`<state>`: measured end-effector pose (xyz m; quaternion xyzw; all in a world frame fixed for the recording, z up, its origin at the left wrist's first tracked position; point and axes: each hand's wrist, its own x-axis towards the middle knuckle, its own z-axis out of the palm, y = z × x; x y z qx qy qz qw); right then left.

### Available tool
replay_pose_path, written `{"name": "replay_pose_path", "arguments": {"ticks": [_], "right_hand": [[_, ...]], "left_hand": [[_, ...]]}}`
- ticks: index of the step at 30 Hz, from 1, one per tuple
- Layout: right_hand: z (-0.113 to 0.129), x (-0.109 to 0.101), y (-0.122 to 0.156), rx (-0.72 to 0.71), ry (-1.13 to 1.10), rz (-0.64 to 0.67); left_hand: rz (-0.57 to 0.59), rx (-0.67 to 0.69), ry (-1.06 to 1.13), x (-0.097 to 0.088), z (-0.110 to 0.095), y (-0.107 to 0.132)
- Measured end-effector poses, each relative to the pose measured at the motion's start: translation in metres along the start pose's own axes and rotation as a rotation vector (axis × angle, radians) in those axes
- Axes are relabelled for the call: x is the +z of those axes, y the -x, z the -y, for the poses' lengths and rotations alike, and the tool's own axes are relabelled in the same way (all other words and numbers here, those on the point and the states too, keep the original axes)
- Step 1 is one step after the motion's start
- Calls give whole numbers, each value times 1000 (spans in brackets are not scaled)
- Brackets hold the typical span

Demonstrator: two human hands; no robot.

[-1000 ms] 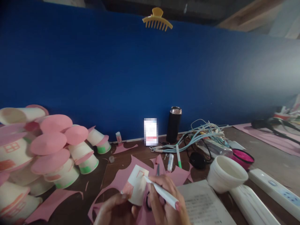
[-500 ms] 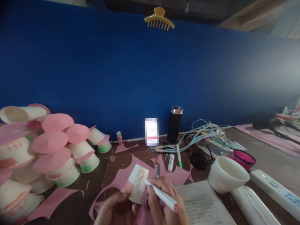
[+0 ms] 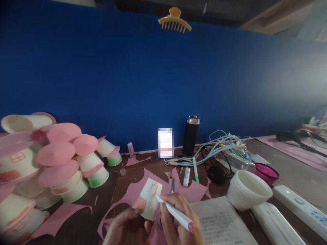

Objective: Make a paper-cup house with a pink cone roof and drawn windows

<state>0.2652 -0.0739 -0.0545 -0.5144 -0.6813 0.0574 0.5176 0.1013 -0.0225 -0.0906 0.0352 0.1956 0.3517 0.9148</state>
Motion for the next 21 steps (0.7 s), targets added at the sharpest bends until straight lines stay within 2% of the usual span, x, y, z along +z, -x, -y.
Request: {"name": "replay_pose_path", "arguments": {"ticks": [12, 21], "right_hand": [[0, -3, 3, 73, -127, -53], [1, -3, 2, -1, -88, -12]], "left_hand": [[-8, 3, -10, 1, 0, 1], [68, -17, -61, 16, 1, 10]]}}
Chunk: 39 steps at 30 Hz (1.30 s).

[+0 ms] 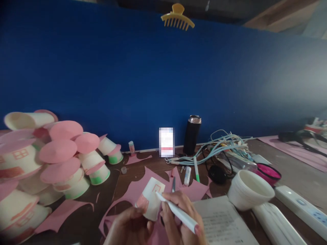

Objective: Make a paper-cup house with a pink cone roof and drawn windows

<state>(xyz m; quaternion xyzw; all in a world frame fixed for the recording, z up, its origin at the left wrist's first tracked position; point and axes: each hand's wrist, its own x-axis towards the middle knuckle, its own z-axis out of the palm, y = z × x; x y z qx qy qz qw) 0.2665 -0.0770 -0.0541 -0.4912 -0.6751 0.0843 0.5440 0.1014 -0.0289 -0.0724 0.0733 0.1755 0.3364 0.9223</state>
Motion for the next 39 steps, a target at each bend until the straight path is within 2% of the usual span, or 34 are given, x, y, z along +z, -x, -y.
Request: {"name": "replay_pose_path", "arguments": {"ticks": [4, 16, 30, 39], "right_hand": [[0, 2, 2, 8, -11, 4], [-3, 1, 3, -27, 92, 35], [0, 1, 1, -27, 112, 29], [0, 0, -1, -28, 126, 19]], "left_hand": [[-24, -2, -20, 3, 1, 1], [-14, -2, -47, -4, 2, -3], [-4, -2, 33, -7, 1, -4], [-84, 17, 26, -10, -2, -4]]}}
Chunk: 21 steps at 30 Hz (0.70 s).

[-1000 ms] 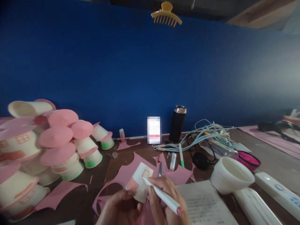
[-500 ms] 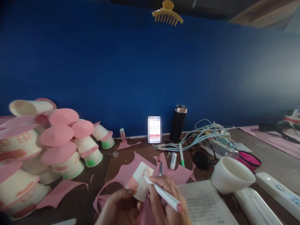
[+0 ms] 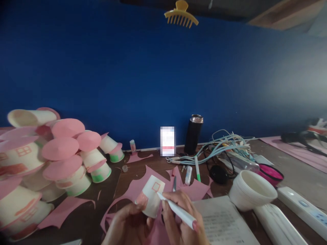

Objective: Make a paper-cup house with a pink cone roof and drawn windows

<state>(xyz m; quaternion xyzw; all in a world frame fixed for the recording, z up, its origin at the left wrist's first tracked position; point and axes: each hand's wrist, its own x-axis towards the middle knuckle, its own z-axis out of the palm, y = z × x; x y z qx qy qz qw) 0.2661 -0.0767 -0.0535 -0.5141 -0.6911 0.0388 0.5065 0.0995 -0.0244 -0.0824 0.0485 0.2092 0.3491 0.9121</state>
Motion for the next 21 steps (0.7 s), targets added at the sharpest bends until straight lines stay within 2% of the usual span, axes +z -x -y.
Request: {"name": "replay_pose_path", "arguments": {"ticks": [5, 13, 21], "right_hand": [[-1, -2, 0, 0, -13, 15], [0, 1, -1, 17, -40, 1], [0, -2, -2, 122, -196, -38]], "left_hand": [[29, -10, 11, -2, 0, 1], [0, -14, 22, -1, -1, -1], [-2, -3, 20, 3, 1, 1]]}}
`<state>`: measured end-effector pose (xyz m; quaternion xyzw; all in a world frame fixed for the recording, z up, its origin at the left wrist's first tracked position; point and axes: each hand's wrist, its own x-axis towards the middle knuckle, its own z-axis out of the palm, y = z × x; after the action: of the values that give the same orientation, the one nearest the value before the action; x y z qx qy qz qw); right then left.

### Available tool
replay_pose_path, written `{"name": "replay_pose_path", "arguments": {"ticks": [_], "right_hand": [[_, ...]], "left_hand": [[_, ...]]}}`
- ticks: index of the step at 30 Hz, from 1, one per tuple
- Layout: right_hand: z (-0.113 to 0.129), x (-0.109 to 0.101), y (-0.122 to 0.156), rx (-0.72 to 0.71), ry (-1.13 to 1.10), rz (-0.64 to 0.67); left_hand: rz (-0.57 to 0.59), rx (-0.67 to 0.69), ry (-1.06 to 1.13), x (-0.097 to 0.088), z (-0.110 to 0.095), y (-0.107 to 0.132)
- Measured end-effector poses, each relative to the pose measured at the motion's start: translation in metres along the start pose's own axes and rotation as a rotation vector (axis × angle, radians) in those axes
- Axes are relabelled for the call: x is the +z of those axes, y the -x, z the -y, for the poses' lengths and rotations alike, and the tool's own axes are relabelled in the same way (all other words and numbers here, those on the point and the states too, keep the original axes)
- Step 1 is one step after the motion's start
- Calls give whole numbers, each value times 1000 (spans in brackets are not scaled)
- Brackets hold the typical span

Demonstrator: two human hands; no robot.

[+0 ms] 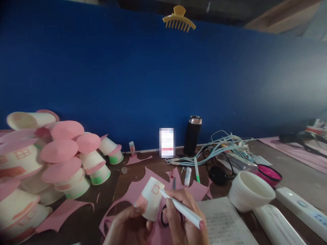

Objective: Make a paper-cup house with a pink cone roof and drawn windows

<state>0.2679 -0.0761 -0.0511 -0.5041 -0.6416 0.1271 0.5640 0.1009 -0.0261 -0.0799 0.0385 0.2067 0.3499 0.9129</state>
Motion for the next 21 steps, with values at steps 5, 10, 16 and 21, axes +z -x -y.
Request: {"name": "replay_pose_path", "arguments": {"ticks": [5, 10, 16, 21], "right_hand": [[-1, 0, -3, -22, 30, -19], [-3, 0, -2, -32, 46, -13], [-4, 0, -1, -26, 33, -10], [-6, 1, 0, -18, 36, -7]], "left_hand": [[-15, -17, -18, 3, -1, 2], [-47, -39, -1, -1, 0, -2], [-54, -49, -7, 5, -2, 3], [-47, -30, -11, 9, -1, 5]]}}
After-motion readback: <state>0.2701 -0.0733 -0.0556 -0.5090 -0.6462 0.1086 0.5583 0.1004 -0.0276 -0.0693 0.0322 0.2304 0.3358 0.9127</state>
